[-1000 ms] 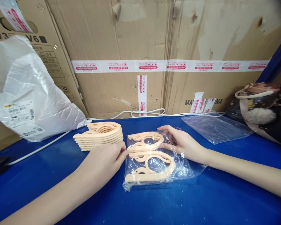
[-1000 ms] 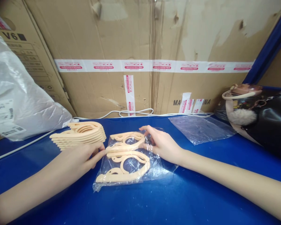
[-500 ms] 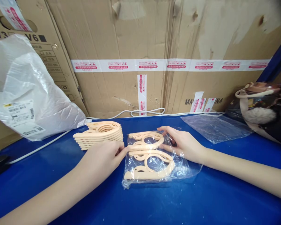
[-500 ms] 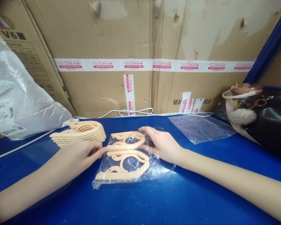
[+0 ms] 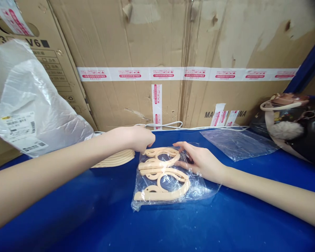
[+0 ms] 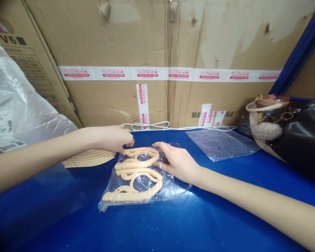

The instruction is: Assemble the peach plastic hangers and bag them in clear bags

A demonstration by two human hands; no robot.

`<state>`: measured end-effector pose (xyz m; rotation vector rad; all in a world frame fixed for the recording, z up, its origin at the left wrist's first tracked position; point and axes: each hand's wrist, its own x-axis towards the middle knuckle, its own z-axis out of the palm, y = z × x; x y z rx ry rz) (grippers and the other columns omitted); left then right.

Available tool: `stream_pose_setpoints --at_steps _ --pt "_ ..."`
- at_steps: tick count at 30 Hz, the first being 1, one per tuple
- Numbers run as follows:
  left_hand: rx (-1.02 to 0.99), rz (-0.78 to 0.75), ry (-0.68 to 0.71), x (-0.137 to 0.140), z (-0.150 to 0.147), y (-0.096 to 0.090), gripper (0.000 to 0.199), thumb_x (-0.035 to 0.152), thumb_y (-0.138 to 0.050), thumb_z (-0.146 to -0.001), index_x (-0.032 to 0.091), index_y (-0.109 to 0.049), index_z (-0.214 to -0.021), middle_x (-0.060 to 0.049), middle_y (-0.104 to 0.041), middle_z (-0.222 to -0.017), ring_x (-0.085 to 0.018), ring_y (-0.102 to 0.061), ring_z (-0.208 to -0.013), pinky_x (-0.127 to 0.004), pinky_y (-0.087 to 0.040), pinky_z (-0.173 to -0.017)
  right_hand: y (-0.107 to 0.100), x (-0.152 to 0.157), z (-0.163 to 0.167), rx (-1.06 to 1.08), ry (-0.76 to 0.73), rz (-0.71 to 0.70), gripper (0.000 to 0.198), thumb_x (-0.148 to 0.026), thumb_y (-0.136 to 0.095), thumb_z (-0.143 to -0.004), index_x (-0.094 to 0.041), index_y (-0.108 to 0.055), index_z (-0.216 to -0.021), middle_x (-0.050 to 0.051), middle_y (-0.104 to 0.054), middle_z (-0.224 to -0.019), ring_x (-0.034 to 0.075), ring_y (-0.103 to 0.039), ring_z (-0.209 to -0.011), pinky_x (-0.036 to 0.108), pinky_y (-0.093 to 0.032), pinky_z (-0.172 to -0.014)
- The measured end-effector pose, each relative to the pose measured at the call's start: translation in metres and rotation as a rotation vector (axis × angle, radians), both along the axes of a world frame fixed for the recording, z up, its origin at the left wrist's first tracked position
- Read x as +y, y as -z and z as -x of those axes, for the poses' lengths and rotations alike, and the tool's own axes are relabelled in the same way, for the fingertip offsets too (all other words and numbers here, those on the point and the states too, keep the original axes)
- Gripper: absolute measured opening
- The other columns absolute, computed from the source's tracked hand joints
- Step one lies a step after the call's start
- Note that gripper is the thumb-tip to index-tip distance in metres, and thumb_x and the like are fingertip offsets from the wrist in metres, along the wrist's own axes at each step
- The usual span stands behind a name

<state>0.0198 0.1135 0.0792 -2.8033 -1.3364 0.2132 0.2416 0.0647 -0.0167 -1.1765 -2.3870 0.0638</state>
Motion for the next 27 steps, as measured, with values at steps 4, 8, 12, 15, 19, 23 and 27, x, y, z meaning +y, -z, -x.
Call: stream_pose_setpoints --at_steps 4,8,12,15,19,23,27 --pt "0.175 0.121 0.033 0.009 -0.007 0.000 0.017 0.007 -0.062 -0.059 0.020 -0.070 -0.066 -0.002 -0.068 -0.066 -0.017 -0.055 -0.059 -0.025 -0.035 -0.053 0.001 0.001 -0.001 0.006 -0.010 0.003 0.046 -0.047 -0.053 -0.091 -0.020 -0.044 -0.127 0.006 -0.067 -0.102 0.018 -0.062 -0.068 0.031 -0.047 -0.059" --pt "0.219 0.150 0.036 0.012 -0.008 0.001 0.017 0.008 -0.059 -0.061 0.019 -0.070 -0.068 0.000 -0.065 -0.063 -0.015 -0.051 -0.055 -0.024 -0.033 -0.050 0.002 0.002 -0.003 0.012 -0.012 0.000 0.046 -0.047 -0.052 -0.091 -0.021 -0.044 -0.128 0.007 -0.066 -0.108 0.018 -0.063 -0.070 0.032 -0.048 -0.060" --pt "0.227 0.150 0.042 0.012 -0.007 0.001 0.017 0.008 -0.057 -0.060 0.019 -0.069 -0.066 0.001 -0.062 -0.059 -0.014 -0.047 -0.052 -0.025 -0.031 -0.049 0.002 0.002 -0.004 0.014 -0.017 0.005 0.045 -0.046 -0.052 -0.091 -0.021 -0.044 -0.128 0.007 -0.066 -0.109 0.018 -0.064 -0.071 0.032 -0.049 -0.061" --pt "0.224 0.150 0.048 0.011 -0.004 0.001 0.018 0.010 -0.056 -0.061 0.018 -0.070 -0.069 -0.001 -0.064 -0.061 -0.016 -0.049 -0.053 -0.027 -0.031 -0.050 0.001 0.002 -0.003 0.006 -0.010 0.001 0.045 -0.045 -0.052 -0.091 -0.021 -0.044 -0.128 0.007 -0.066 -0.109 0.018 -0.064 -0.072 0.032 -0.049 -0.061" --pt "0.216 0.153 0.055 0.009 0.000 0.001 0.019 0.010 -0.054 -0.067 0.018 -0.069 -0.075 -0.002 -0.067 -0.068 -0.016 -0.054 -0.058 -0.025 -0.034 -0.051 0.001 0.001 -0.002 0.015 -0.006 0.004 0.044 -0.044 -0.052 -0.091 -0.021 -0.044 -0.128 0.007 -0.065 -0.109 0.018 -0.063 -0.072 0.032 -0.049 -0.063" --pt "0.211 0.152 0.056 0.009 0.003 0.001 0.020 0.009 -0.055 -0.070 0.019 -0.067 -0.082 -0.003 -0.070 -0.081 -0.015 -0.059 -0.068 -0.022 -0.036 -0.055 -0.001 0.002 -0.002 0.027 -0.027 0.038 0.045 -0.043 -0.051 -0.092 -0.021 -0.043 -0.130 0.007 -0.066 -0.103 0.018 -0.062 -0.072 0.032 -0.048 -0.064" --pt "0.198 0.163 0.057 0.008 0.006 0.001 0.017 0.010 -0.055 -0.073 0.018 -0.065 -0.084 -0.002 -0.070 -0.081 -0.014 -0.060 -0.068 -0.020 -0.037 -0.055 -0.009 0.004 -0.006 0.011 -0.077 0.115 0.055 -0.044 -0.055 -0.090 -0.020 -0.036 -0.137 0.008 -0.067 -0.103 0.019 -0.062 -0.072 0.033 -0.048 -0.065"
